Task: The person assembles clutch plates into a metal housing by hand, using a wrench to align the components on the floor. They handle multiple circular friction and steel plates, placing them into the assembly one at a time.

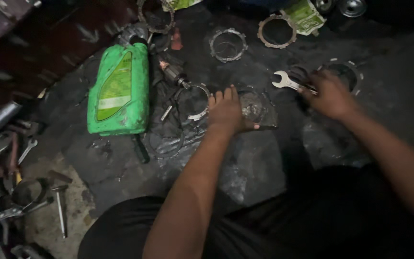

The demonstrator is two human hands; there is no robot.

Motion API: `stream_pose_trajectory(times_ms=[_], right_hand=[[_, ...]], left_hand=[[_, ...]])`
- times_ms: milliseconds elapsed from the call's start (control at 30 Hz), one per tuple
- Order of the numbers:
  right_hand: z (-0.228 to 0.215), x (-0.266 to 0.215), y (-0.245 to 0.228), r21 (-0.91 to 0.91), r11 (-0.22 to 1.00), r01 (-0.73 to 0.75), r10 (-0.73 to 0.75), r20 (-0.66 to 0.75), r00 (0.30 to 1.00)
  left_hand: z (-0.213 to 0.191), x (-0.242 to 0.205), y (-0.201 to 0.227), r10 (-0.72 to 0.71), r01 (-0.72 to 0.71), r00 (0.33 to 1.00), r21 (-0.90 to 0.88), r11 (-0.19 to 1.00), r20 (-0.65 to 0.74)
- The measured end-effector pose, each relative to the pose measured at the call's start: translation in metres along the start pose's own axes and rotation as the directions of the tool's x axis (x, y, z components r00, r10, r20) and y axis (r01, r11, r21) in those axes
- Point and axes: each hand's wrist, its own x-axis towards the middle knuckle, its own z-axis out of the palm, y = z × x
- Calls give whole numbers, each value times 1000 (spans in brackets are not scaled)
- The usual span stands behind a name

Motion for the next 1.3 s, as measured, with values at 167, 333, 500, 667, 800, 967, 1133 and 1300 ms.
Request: stream_pose_trajectory(times_ms=[167, 333, 500, 667, 800, 967, 1133, 1300], right_hand=[[-5, 22, -78, 173, 980, 98, -95, -28, 995], [41, 93, -185, 348, 851, 394, -451, 99, 887], [72, 121, -268, 112, 892, 438, -396, 661, 638], [95, 108, -290, 338, 684, 647, -723, 434, 538], [112, 143, -273, 88, 639, 764, -729, 385, 566], [121, 183, -260, -209, 714, 668, -572, 374, 730], [124, 172, -252, -133, 727, 674, -597, 363, 715], [133, 172, -250, -131, 806, 577, -470, 451, 759]], left_hand=[[-1, 4, 21, -111, 94, 982, 112, 989, 153], [-12, 1, 30, -57, 6, 977, 242, 970, 207], [21, -13, 56, 17, -13, 995, 37, 999, -96], [82, 16, 54, -100, -5, 900, -239, 971, -425], [112, 39, 61, -189, -58, 817, -403, 913, -545], [109, 49, 62, -222, -126, 774, -487, 864, -593], [119, 48, 59, -247, -156, 755, -532, 833, -608], [143, 62, 55, -238, -40, 748, -400, 916, -620]])
